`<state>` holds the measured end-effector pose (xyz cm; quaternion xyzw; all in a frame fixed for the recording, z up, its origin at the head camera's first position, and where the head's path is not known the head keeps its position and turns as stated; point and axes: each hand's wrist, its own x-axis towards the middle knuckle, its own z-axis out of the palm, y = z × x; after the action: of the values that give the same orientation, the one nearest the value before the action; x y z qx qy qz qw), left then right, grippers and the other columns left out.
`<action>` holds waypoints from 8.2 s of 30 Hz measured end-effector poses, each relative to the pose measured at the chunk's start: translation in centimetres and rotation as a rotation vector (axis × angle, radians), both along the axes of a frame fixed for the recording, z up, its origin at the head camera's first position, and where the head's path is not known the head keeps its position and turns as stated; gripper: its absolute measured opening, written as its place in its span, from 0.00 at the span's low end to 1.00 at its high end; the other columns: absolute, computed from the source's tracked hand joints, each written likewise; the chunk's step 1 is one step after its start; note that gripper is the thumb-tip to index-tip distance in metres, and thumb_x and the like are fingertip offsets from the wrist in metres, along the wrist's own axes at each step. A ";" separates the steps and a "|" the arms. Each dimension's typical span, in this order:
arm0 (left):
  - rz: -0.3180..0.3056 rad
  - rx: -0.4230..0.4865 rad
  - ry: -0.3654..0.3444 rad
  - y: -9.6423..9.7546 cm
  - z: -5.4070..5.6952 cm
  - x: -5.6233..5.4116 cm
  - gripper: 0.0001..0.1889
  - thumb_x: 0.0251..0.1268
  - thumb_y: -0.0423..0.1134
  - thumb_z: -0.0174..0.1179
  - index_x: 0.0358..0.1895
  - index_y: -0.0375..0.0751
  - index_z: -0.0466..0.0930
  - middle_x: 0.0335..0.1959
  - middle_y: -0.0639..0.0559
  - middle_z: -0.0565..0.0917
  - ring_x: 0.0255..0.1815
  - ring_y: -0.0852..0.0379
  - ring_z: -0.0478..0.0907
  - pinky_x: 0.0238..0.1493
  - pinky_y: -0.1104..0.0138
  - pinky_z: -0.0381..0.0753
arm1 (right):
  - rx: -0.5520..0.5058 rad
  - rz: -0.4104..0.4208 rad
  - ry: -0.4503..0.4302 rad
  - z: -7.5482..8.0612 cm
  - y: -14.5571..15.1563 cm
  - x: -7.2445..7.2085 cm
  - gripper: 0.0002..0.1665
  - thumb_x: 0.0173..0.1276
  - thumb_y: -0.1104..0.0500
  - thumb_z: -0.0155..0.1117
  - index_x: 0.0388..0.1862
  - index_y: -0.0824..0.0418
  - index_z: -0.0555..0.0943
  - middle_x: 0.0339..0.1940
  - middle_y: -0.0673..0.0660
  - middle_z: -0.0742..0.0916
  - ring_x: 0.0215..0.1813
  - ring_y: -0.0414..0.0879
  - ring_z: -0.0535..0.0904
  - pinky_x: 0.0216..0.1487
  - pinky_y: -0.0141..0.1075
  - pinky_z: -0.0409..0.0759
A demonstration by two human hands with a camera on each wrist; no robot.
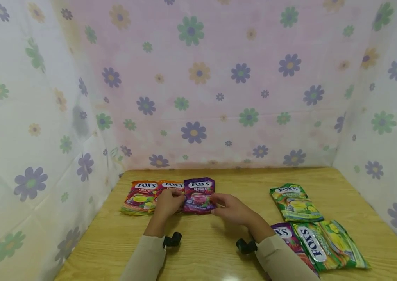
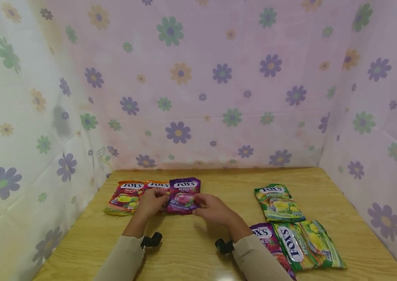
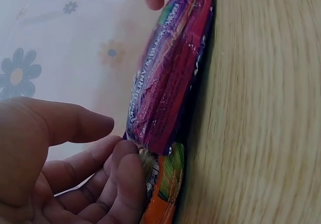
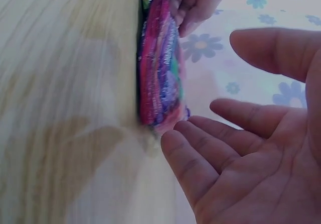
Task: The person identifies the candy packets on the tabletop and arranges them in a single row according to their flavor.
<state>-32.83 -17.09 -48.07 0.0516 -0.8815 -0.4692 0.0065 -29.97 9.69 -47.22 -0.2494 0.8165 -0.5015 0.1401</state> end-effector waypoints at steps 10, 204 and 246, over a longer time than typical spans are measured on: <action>-0.077 -0.063 0.089 1.9 1.7 0.8 0.08 0.70 0.44 0.66 0.42 0.44 0.87 0.39 0.49 0.86 0.37 0.53 0.81 0.37 0.61 0.83 | 0.022 -0.060 0.050 2.6 0.6 1.0 0.38 0.78 0.50 0.61 0.80 0.62 0.64 0.80 0.62 0.70 0.80 0.60 0.66 0.75 0.57 0.69; -0.461 0.714 -0.075 9.6 6.6 2.6 0.22 0.78 0.40 0.56 0.70 0.37 0.75 0.60 0.40 0.83 0.47 0.51 0.84 0.51 0.61 0.87 | 0.020 -0.440 0.028 7.5 10.3 1.6 0.36 0.78 0.55 0.62 0.81 0.60 0.65 0.44 0.64 0.84 0.40 0.50 0.87 0.44 0.47 0.90; -0.303 0.593 -0.143 9.7 1.7 0.6 0.29 0.79 0.48 0.56 0.72 0.32 0.72 0.70 0.36 0.76 0.69 0.38 0.76 0.72 0.47 0.74 | 0.000 -0.541 0.002 -0.7 7.3 -1.8 0.36 0.75 0.60 0.65 0.79 0.57 0.69 0.50 0.63 0.85 0.37 0.48 0.78 0.30 0.35 0.77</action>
<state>-32.23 -7.40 -46.41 -0.0474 -0.7027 -0.6959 -0.1405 -31.82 17.02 -47.93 -0.0228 0.8536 -0.5204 0.0001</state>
